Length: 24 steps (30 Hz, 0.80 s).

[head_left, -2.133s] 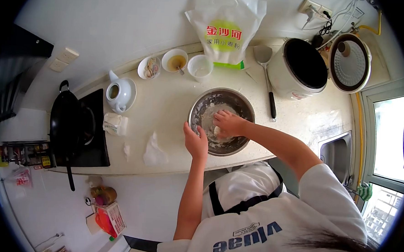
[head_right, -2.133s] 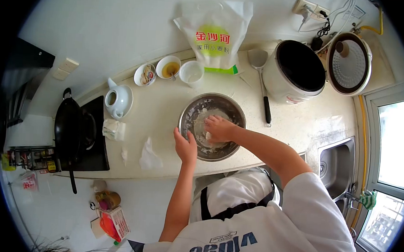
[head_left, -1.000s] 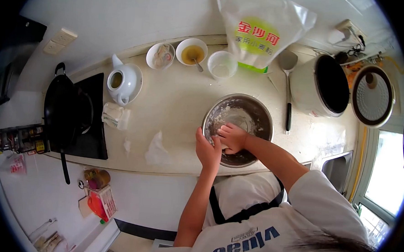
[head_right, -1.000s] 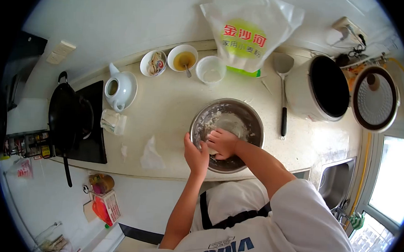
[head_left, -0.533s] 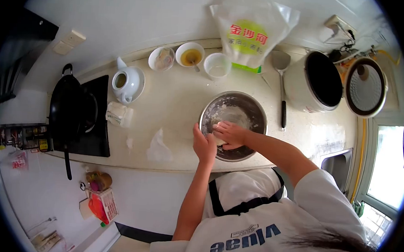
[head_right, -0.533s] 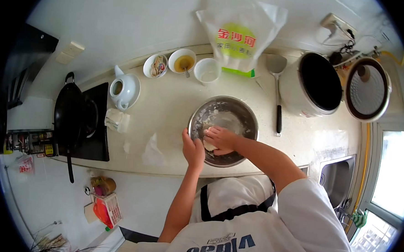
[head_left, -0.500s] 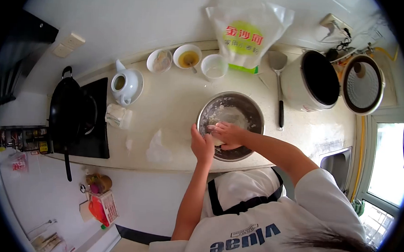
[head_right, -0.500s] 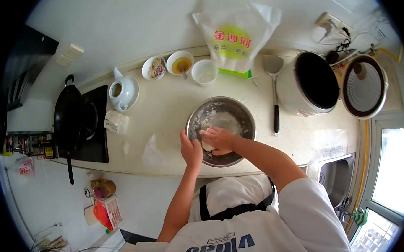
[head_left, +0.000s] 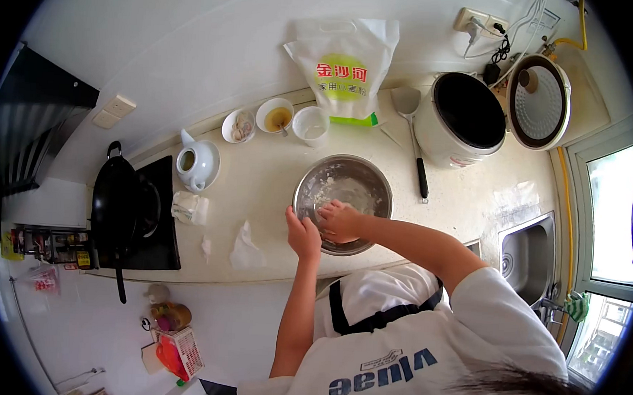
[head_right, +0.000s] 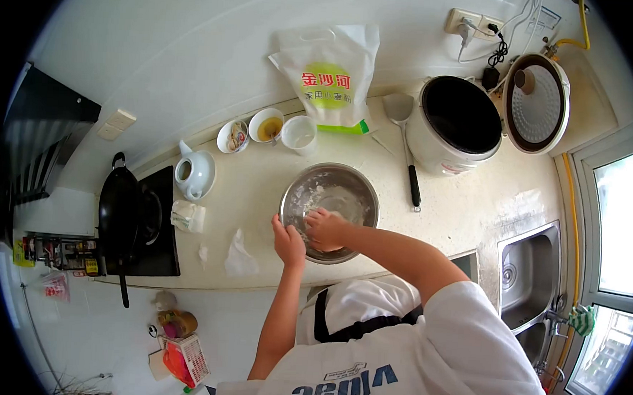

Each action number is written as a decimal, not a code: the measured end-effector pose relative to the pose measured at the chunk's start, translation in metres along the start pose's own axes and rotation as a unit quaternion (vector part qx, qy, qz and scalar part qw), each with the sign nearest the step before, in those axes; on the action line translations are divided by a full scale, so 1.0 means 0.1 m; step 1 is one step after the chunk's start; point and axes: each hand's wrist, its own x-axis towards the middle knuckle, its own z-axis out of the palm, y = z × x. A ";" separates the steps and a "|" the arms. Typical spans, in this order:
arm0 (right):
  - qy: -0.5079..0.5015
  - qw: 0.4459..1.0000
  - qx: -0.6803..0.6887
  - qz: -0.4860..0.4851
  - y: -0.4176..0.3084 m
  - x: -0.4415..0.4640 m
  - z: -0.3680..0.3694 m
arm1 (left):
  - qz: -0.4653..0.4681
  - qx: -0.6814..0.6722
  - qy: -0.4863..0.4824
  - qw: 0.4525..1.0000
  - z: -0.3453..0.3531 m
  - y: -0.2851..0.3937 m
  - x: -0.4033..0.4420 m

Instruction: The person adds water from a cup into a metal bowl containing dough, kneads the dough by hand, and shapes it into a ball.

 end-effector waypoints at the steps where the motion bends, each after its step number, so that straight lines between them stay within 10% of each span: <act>1: 0.001 1.000 -0.017 0.010 0.00 -0.04 -0.10 | -0.003 -0.001 0.001 1.000 0.00 0.00 0.01; 10: 0.044 0.964 -0.037 0.258 0.25 -0.42 -0.22 | -0.005 -0.009 -0.009 1.000 -0.04 0.08 -0.02; 16: 0.015 0.991 -0.082 0.102 0.42 -0.16 0.01 | -0.012 -0.008 -0.024 1.000 -0.06 0.07 0.00; 24: 0.061 0.988 -0.034 0.139 0.43 0.03 0.05 | -0.038 -0.046 -0.026 0.998 -0.06 0.06 0.03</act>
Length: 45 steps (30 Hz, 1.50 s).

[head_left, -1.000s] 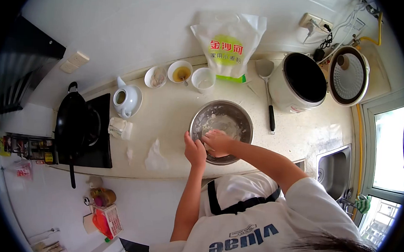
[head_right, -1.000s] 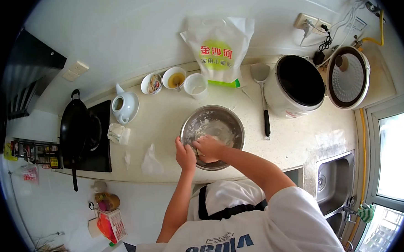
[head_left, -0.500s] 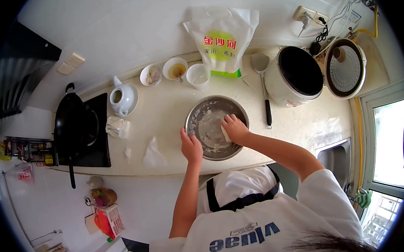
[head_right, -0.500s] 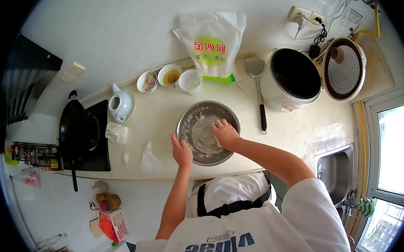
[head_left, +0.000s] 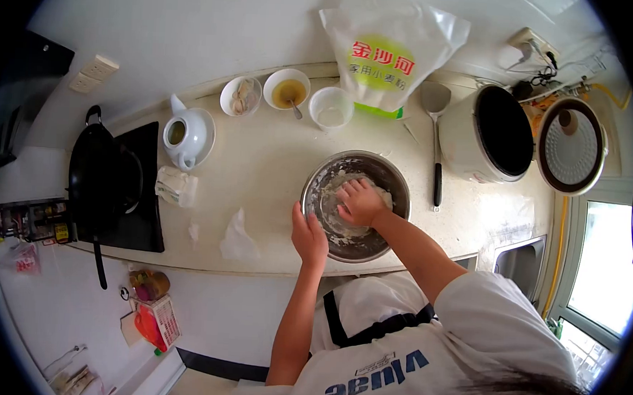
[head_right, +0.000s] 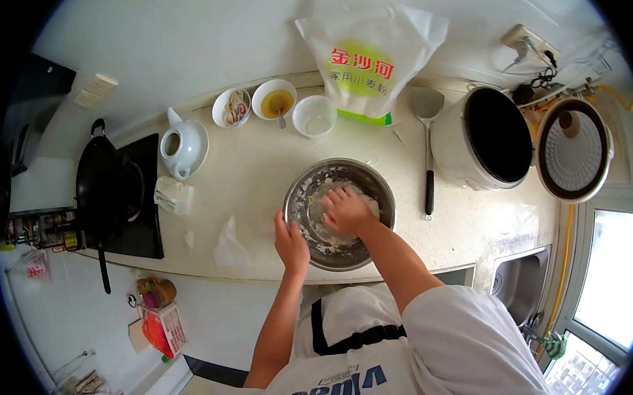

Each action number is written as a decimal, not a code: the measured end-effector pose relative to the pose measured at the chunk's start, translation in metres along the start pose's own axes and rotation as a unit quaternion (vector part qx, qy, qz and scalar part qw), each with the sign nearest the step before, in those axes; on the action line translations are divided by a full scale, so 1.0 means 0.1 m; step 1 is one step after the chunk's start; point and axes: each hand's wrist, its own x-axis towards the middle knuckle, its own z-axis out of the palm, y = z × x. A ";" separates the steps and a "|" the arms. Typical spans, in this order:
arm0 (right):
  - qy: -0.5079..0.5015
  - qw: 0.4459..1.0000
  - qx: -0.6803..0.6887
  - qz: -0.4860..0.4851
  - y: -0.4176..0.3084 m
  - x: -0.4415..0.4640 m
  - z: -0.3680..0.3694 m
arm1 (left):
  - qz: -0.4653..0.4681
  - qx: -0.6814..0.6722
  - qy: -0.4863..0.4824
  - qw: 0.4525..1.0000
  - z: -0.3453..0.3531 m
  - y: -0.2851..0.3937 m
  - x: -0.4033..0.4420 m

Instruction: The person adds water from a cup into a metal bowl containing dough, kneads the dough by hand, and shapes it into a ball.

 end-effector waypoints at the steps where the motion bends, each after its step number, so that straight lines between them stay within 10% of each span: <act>1: 0.004 1.000 0.006 0.020 -0.01 0.01 0.01 | 0.001 -0.002 0.003 1.000 0.02 -0.03 -0.01; 7: 0.098 0.956 0.030 0.273 -0.02 0.14 0.12 | -0.030 -0.045 -0.027 0.998 -0.03 0.02 -0.03; 26: -0.229 0.972 0.032 0.030 0.08 -0.22 -0.46 | 0.056 -0.061 0.021 0.996 0.08 -0.12 -0.03; 35: -0.113 0.990 -0.035 -0.079 -0.15 -0.24 -0.69 | 0.053 -0.089 -0.007 0.995 -0.01 -0.08 -0.02; 42: -0.115 0.979 0.074 0.152 -0.31 -0.20 -0.10 | 0.034 -0.074 0.019 0.997 0.06 -0.05 -0.03; 45: -0.008 0.999 0.023 0.034 -0.42 -0.02 -0.15 | 0.021 -0.069 0.004 0.997 0.06 -0.13 -0.03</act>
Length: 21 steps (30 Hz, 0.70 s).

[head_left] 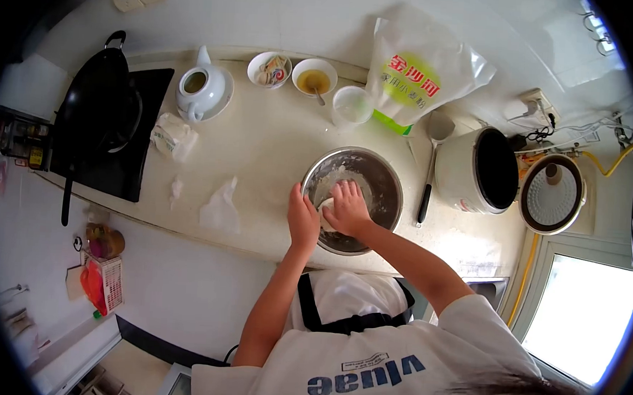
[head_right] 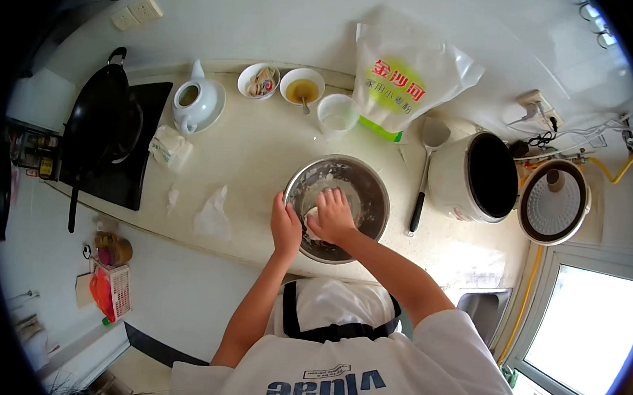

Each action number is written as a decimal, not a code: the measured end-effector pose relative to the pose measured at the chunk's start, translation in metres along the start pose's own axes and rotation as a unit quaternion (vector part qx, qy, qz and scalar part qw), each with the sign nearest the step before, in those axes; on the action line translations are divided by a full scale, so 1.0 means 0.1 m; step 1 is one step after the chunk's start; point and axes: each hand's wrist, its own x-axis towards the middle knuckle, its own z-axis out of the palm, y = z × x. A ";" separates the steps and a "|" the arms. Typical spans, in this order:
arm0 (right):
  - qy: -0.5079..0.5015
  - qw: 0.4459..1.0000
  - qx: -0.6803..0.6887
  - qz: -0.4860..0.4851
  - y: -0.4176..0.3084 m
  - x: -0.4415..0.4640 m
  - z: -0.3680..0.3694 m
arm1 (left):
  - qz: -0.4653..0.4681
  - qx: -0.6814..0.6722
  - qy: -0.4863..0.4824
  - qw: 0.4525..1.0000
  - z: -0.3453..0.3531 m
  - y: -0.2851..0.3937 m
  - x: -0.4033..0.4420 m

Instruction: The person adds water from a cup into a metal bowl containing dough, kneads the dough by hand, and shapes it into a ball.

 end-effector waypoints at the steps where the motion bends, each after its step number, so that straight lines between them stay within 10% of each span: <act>1: 0.057 0.996 -0.026 -0.069 0.03 0.05 0.10 | -0.012 -0.003 -0.009 1.000 -0.02 0.04 0.00; 4: -0.030 0.996 0.042 -0.071 0.14 0.12 0.25 | -0.028 0.001 -0.017 0.999 -0.02 0.08 0.03; 15: 0.164 0.962 0.036 0.216 0.27 0.12 0.58 | -0.002 -0.008 0.008 1.000 -0.03 0.13 0.03; 21: 0.127 0.989 0.017 0.071 0.23 0.13 0.45 | 0.012 -0.015 0.008 1.000 -0.03 0.12 0.03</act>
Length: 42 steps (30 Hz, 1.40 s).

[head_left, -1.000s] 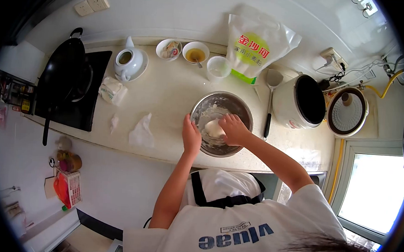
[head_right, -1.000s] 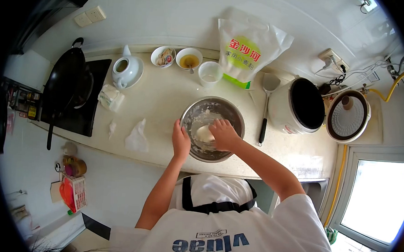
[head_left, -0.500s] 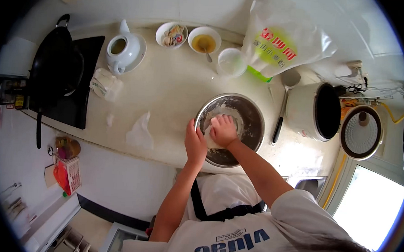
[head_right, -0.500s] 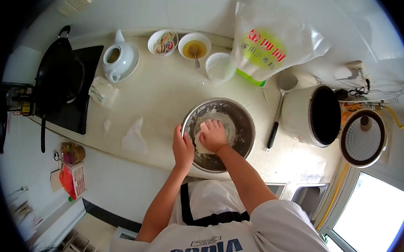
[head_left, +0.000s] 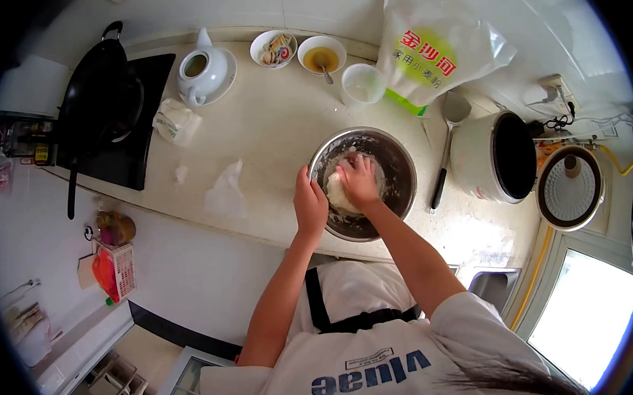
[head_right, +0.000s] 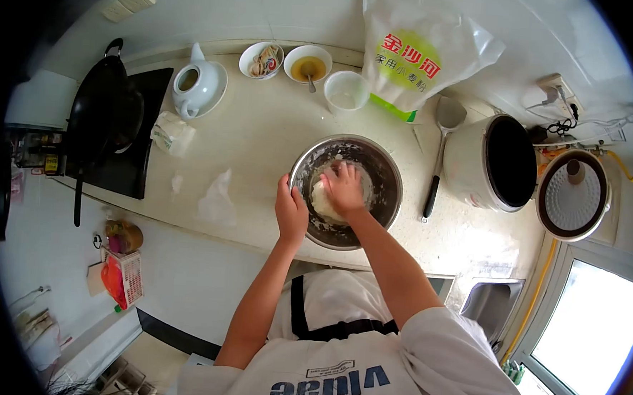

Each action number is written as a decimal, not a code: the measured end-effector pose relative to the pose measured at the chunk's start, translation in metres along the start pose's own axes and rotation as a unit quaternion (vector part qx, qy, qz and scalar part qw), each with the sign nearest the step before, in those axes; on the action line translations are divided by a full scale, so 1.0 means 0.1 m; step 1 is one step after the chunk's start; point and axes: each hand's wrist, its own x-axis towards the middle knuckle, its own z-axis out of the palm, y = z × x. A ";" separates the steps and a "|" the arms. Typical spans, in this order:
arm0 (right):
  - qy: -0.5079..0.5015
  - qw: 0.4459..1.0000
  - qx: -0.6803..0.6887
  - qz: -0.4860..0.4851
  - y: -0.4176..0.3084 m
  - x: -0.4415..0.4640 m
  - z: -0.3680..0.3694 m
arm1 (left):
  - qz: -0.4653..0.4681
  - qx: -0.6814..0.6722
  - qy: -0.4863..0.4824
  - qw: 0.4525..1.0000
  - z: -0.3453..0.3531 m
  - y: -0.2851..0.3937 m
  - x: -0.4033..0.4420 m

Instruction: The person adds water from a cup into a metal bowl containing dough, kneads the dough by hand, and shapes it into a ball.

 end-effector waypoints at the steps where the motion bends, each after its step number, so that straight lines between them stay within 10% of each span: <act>1: -0.022 0.999 0.015 -0.039 -0.02 0.00 -0.06 | 0.003 -0.004 -0.002 1.000 0.00 0.01 0.00; 4: -0.109 0.983 0.070 -0.128 -0.04 0.00 -0.24 | 0.037 0.015 0.031 0.999 0.06 -0.10 -0.01; 10: -0.387 0.920 0.057 -0.006 -0.13 -0.06 -0.68 | 0.000 0.007 0.004 1.000 0.04 -0.06 0.00; 19: -0.258 0.942 -0.009 -0.217 0.05 0.09 -0.94 | 0.033 0.022 0.035 0.999 0.09 -0.13 0.00; 25: -0.353 0.936 0.019 -0.010 -0.11 0.13 -1.19 | 0.032 0.019 0.029 0.999 0.07 -0.11 0.00; 30: -0.175 0.984 0.026 -0.017 -0.06 -0.02 -0.73 | 0.022 0.014 0.021 0.999 0.08 -0.13 0.02; 38: -0.144 0.928 -0.138 -0.316 -0.15 -0.12 0.04 | -0.026 0.020 0.008 0.999 0.03 -0.02 0.01; 42: -0.173 0.954 -0.057 -0.238 -0.15 0.00 0.00 | -0.054 0.021 -0.004 0.998 0.03 0.03 0.05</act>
